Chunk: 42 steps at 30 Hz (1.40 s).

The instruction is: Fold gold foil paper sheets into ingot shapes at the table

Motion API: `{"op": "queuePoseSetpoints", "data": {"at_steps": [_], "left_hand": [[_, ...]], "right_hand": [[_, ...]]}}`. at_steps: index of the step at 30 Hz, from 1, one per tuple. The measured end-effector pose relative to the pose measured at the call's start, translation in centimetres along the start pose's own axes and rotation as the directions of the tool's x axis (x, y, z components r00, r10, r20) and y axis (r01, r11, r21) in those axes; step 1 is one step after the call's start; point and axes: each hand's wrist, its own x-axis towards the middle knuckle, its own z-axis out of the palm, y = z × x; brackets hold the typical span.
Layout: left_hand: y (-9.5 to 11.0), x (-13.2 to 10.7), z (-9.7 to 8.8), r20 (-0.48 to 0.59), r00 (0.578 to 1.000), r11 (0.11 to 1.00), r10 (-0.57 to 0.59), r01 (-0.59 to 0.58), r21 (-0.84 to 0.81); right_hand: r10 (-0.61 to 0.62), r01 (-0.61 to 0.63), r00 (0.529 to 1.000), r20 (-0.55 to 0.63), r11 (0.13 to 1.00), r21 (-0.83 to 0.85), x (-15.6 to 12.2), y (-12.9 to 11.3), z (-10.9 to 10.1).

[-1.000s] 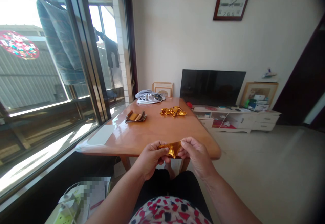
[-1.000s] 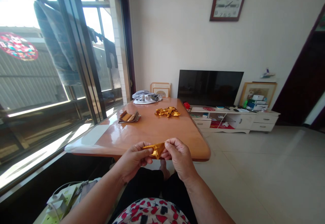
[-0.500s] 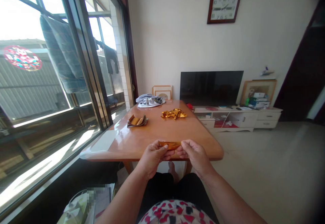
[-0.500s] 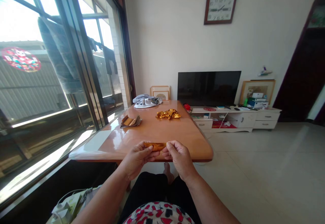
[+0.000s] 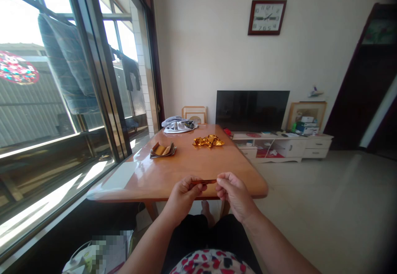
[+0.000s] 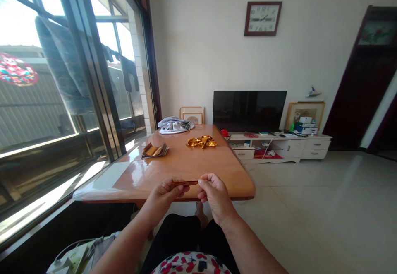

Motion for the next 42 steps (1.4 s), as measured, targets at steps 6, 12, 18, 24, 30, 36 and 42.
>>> {"op": "queuePoseSetpoints", "data": {"at_steps": [6,12,18,24,30,36,42], "left_hand": [[0.22,-0.07,-0.12,0.022,0.998,0.993,0.053,-0.055,0.101],[0.22,0.04,-0.12,0.020,0.994,0.974,0.108,-0.110,0.197],[0.26,0.13,-0.08,0.040,0.995,0.984,0.091,-0.096,0.151],[0.34,0.17,0.08,0.040,0.995,0.982,0.094,-0.099,0.162],[0.38,0.10,0.12,0.033,0.997,0.988,0.070,-0.074,0.134],[0.66,-0.15,0.28,0.029,0.997,0.986,0.076,-0.080,0.149],[0.67,-0.08,0.29,0.032,0.997,0.988,0.067,-0.071,0.135]], "right_hand": [[0.081,-0.090,0.994,0.070,0.988,0.123,0.15,-0.03,0.13],[0.180,-0.203,0.976,0.125,0.956,0.213,0.58,0.26,-0.48],[0.173,-0.211,0.972,0.160,0.943,0.259,0.59,0.08,-0.48],[0.191,-0.225,0.971,0.146,0.936,0.270,0.64,0.08,-0.49],[0.193,-0.234,0.968,0.161,0.926,0.296,0.53,0.11,-0.42],[0.205,-0.247,0.965,0.162,0.920,0.304,0.38,-0.03,-0.36],[0.194,-0.240,0.966,0.170,0.917,0.319,0.27,0.00,-0.33]]}}
